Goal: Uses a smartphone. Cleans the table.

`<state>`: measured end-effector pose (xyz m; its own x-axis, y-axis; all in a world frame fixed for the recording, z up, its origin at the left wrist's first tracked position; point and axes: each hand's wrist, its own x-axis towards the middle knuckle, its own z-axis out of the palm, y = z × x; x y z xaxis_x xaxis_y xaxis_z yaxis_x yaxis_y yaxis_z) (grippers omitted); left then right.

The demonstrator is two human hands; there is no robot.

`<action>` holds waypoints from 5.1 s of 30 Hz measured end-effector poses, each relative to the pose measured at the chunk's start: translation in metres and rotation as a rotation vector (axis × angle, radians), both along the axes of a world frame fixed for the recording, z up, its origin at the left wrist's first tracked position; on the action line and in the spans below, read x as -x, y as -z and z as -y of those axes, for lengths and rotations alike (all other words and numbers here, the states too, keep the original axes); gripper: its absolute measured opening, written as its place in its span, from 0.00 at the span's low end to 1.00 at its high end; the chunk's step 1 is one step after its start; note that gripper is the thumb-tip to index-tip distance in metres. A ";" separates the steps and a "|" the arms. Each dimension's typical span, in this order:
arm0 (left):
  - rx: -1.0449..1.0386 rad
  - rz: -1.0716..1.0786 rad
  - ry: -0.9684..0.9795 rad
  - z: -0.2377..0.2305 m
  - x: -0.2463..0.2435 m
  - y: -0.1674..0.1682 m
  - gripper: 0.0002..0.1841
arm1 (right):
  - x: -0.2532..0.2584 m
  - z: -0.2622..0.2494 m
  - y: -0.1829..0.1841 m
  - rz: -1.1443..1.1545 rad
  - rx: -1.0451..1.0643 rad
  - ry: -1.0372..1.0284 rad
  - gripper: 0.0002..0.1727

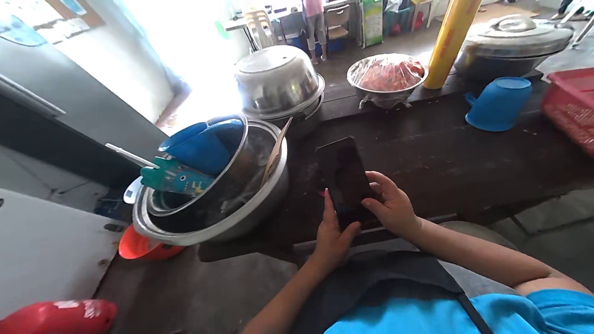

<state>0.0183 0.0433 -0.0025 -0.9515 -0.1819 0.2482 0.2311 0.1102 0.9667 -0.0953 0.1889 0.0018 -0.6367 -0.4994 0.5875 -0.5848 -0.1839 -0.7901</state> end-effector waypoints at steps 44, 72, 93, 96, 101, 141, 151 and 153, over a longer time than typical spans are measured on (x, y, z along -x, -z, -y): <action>0.086 0.024 0.226 0.001 0.014 0.008 0.47 | 0.049 -0.051 -0.061 0.579 -0.160 -0.037 0.22; -0.124 0.022 0.568 -0.031 0.049 0.018 0.38 | 0.043 -0.102 -0.056 0.662 -0.051 0.094 0.27; -0.267 -0.084 0.389 -0.023 0.023 0.034 0.37 | 0.038 -0.082 -0.049 0.597 0.022 0.189 0.29; -0.249 -0.076 0.319 -0.021 0.020 0.035 0.39 | 0.028 -0.082 -0.038 0.424 -0.059 0.225 0.31; -0.293 -0.073 0.299 -0.021 0.018 0.032 0.38 | 0.020 -0.083 -0.021 -0.177 -0.202 0.346 0.28; -0.369 -0.028 0.115 -0.019 0.013 0.034 0.39 | 0.009 -0.069 0.018 -0.790 -0.235 0.330 0.13; -0.417 -0.008 0.116 -0.023 0.011 0.032 0.39 | 0.006 -0.073 0.009 -0.638 -0.179 0.330 0.17; -0.401 0.019 0.100 -0.026 0.010 0.028 0.39 | 0.005 -0.076 0.006 -0.464 -0.268 0.332 0.25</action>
<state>0.0083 0.0688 -0.0308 -0.9731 -0.1667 0.1591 0.2035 -0.2978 0.9327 -0.1008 0.2648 -0.0038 -0.4923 -0.4867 0.7216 -0.8694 0.2357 -0.4342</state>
